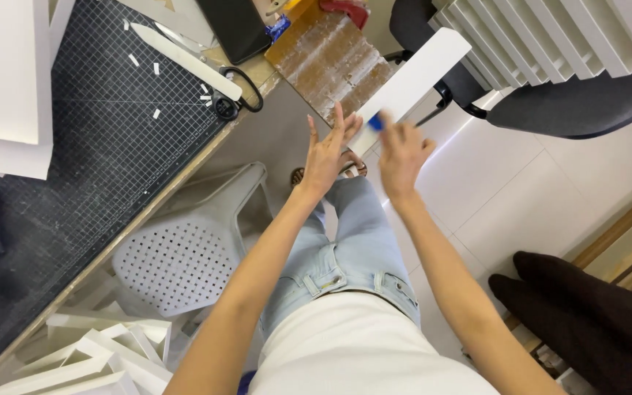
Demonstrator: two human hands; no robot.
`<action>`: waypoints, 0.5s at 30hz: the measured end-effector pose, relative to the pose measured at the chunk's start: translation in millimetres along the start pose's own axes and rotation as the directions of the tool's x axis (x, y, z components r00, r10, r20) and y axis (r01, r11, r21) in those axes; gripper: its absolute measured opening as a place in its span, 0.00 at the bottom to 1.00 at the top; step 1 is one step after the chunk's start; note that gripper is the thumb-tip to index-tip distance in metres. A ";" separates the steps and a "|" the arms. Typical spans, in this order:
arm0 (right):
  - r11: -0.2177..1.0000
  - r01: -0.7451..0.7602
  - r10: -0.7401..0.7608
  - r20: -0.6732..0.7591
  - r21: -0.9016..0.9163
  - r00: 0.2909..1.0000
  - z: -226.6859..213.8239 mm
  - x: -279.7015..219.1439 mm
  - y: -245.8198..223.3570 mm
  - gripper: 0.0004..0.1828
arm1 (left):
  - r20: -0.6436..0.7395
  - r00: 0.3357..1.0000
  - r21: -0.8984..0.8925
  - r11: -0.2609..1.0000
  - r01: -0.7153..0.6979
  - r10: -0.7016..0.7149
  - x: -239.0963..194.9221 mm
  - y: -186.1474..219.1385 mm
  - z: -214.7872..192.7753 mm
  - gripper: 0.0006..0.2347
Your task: The person applies adhesive to white rectangular frame pieces using a yellow paint roller and then smooths the surface with a blue squeegee. The person repeats this process on multiple frame pieces, placing each finished piece on a nearby stack.
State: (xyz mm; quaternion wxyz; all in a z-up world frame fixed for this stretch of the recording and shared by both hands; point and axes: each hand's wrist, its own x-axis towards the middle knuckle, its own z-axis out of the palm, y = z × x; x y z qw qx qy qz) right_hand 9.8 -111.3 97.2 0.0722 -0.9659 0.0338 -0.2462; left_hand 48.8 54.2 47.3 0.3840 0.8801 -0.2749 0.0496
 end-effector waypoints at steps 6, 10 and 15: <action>0.976 0.169 -0.170 0.001 0.136 0.985 -4.9 14.9 1.0 0.14 | 0.002 1.000 0.053 0.999 -0.014 0.013 0.9 -5.1 1.2 0.44; 0.936 0.265 -0.289 0.073 0.233 0.955 -14.7 4.7 13.1 0.12 | 0.027 0.999 0.157 0.987 -0.025 0.021 0.6 -5.2 1.5 0.44; 0.868 0.408 -0.424 -0.003 0.282 0.906 -12.8 17.0 13.2 0.11 | 0.002 1.000 0.129 0.991 -0.028 0.028 -4.0 -10.6 8.7 0.49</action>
